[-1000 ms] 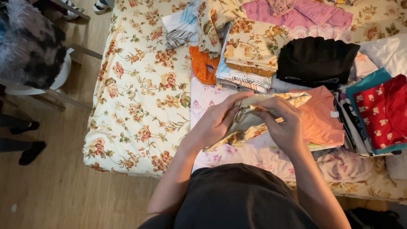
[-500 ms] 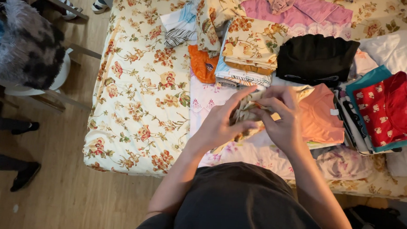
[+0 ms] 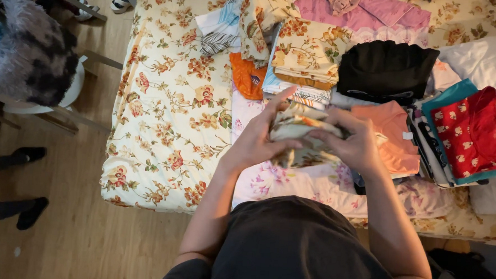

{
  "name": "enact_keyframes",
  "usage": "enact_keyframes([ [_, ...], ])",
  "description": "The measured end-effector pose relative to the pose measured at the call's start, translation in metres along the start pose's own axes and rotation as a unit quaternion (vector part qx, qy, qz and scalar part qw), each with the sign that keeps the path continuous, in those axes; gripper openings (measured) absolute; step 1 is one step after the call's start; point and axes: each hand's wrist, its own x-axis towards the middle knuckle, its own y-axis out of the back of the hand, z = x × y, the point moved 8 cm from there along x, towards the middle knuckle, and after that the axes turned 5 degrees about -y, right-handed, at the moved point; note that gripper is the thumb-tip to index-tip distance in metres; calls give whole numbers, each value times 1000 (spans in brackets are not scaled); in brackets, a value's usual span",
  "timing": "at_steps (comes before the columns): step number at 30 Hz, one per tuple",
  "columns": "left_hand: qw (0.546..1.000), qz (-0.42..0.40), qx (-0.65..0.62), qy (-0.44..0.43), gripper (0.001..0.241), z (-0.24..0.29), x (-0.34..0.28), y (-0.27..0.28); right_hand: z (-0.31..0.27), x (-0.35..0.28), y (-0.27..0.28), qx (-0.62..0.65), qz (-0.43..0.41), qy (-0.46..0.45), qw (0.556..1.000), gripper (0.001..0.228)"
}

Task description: The person folds various pieces of clothing on a bed. They handle a floral-patterned cloth, a white towel, a grey t-shirt, a sports jersey, and a pink patterned garment, folding each one and placing it in a stack.

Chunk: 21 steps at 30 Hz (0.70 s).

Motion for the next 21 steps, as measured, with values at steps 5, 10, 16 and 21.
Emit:
enact_keyframes([
  [5, 991, -45, 114, 62, 55, -41, -11, 20, 49, -7, 28, 99, 39, -66, 992, 27],
  [10, 984, -38, 152, 86, 22, -102, -30, 45, 96, -16, 55, 100, 90, -101, 986, 26],
  [16, 960, 199, -170, 102, 52, -130, -17, 66, 99, -6, 44, 226, 222, -179, 932, 14],
  [21, 935, 109, 6, 338, 90, -221, -36, 32, 262, -25, 4, 270, 212, -347, 873, 36],
])
